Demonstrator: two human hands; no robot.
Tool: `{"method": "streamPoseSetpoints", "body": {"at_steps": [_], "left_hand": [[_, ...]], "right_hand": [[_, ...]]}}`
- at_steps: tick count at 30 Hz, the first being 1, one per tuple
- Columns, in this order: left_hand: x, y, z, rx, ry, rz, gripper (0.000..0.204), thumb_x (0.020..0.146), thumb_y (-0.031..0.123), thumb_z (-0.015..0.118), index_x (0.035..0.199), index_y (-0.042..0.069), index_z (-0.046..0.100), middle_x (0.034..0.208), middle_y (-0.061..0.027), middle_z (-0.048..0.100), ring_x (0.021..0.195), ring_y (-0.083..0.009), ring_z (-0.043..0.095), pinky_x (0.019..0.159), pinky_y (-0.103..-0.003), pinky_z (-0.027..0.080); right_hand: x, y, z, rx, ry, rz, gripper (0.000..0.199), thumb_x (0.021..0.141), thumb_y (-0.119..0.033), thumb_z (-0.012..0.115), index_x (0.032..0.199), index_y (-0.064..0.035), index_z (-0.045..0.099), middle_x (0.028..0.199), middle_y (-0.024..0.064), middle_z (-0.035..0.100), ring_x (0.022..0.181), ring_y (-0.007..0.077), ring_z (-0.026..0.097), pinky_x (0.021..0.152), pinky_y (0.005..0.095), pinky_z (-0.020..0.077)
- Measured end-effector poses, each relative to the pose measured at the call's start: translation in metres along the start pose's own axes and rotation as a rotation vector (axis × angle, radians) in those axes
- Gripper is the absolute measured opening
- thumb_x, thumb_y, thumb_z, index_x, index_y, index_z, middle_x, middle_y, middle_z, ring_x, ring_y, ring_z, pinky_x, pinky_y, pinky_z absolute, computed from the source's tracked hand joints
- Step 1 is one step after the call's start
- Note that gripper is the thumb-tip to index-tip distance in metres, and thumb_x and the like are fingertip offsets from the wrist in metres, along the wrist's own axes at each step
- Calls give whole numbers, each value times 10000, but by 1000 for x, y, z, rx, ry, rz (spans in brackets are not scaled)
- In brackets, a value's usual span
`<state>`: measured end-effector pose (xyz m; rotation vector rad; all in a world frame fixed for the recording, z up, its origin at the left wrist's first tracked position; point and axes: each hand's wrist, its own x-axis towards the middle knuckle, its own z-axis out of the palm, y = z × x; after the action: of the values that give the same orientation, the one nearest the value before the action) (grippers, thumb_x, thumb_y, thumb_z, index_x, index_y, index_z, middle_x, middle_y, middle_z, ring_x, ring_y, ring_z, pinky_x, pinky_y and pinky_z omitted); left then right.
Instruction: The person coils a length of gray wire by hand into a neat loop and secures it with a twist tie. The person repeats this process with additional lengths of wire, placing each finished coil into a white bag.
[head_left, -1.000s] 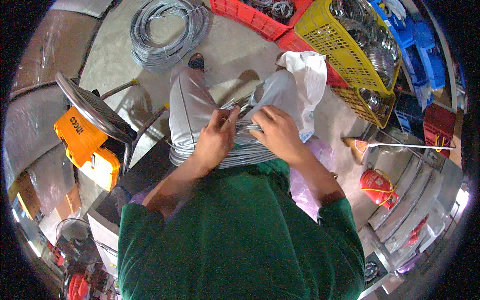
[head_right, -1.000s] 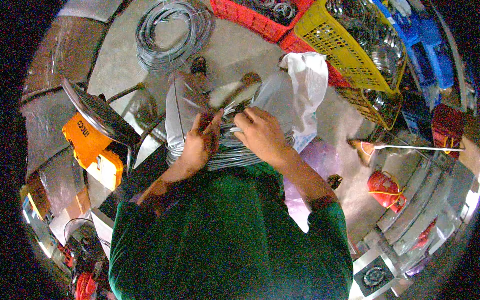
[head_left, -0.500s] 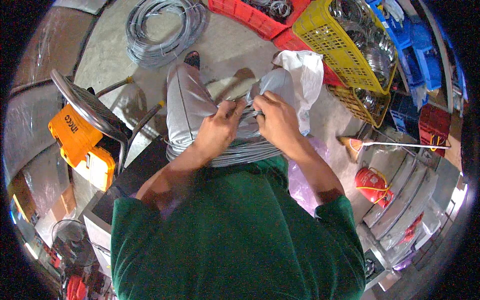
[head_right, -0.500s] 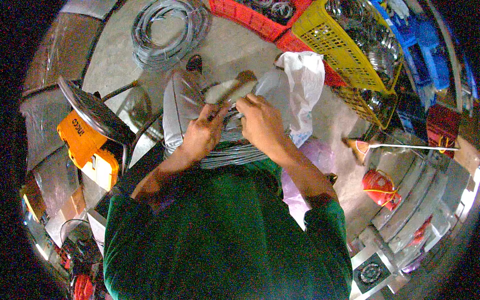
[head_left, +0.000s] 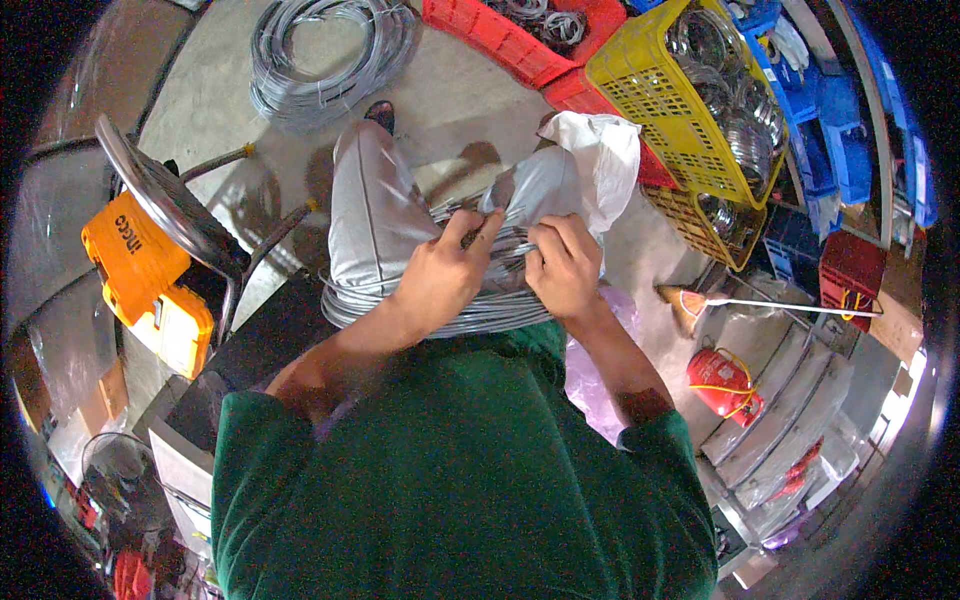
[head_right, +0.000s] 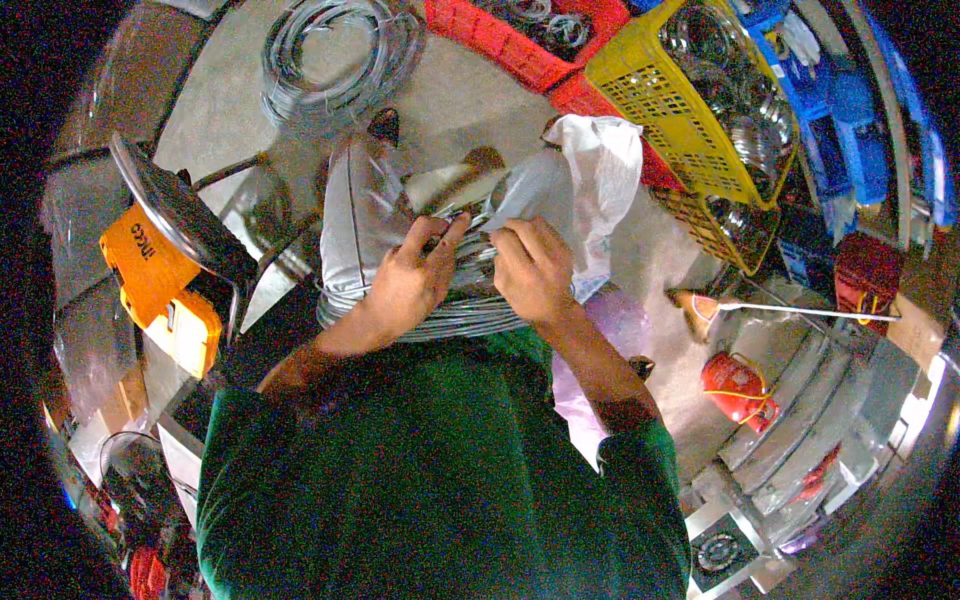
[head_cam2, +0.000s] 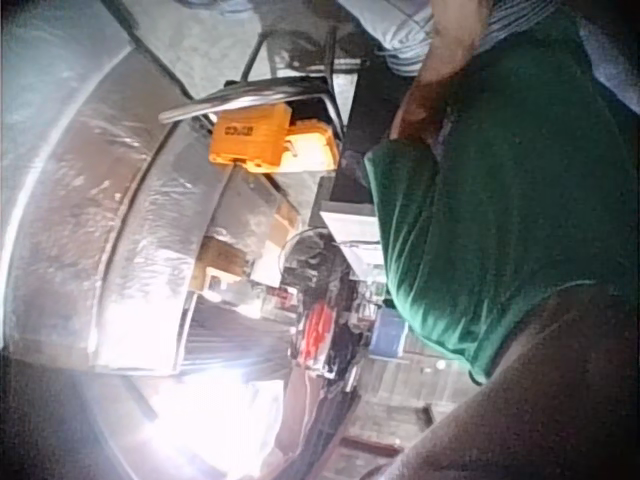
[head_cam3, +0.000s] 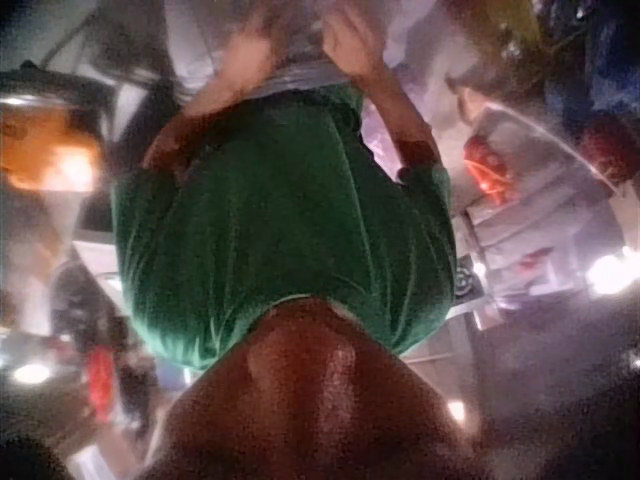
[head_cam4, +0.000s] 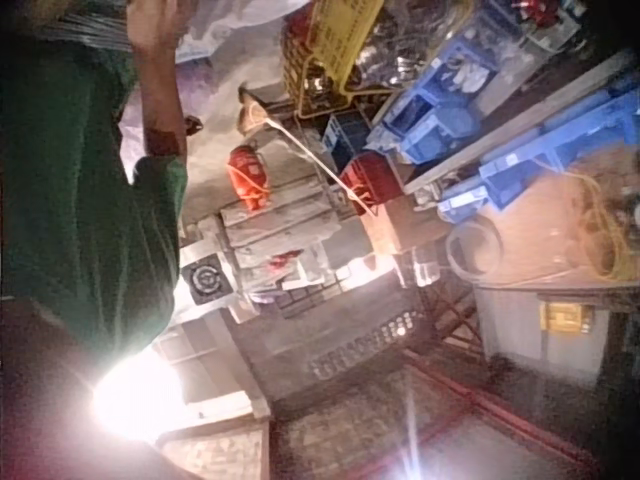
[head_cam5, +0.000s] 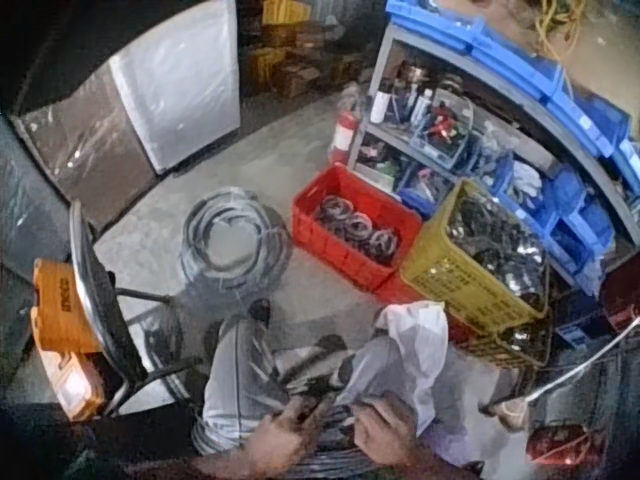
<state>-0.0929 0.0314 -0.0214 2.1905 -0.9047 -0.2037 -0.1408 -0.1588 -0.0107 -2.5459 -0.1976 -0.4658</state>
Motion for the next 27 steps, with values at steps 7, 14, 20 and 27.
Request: {"method": "streamPoseSetpoints", "body": {"at_steps": [7, 14, 20, 27], "left_hand": [[-2, -4, -1, 34, -1, 113, 567, 754, 29, 609, 1317, 12, 542, 1041, -99, 549, 782, -228, 645, 592, -340, 592], [-1, -32, 1, 51, -83, 263, 558, 771, 74, 626, 1324, 63, 550, 1047, -56, 553, 791, -214, 648, 613, -346, 589], [3, -46, 2, 29, -146, 299, 540, 775, 83, 624, 1310, 75, 556, 1036, -42, 555, 795, -227, 652, 632, -359, 584], [16, -67, -1, -64, -206, 378, 514, 764, 67, 609, 1277, 57, 569, 1037, -83, 573, 823, -275, 659, 709, -389, 580]], "right_hand": [[-5, 3, 3, -6, 44, -74, 184, 632, 45, 663, 801, -15, 623, 866, 117, 623, 703, 286, 606, 605, 391, 503], [-5, 9, 16, 36, 2, -15, 154, 643, 47, 661, 767, -29, 610, 846, 98, 631, 725, 281, 613, 626, 387, 503], [-1, 10, 17, 142, -115, 162, 175, 653, 31, 689, 782, -38, 591, 816, 100, 616, 735, 296, 612, 641, 390, 495], [9, 18, 20, 182, -202, 213, 203, 654, 15, 713, 795, -37, 577, 795, 107, 602, 745, 313, 615, 654, 398, 482]]}}
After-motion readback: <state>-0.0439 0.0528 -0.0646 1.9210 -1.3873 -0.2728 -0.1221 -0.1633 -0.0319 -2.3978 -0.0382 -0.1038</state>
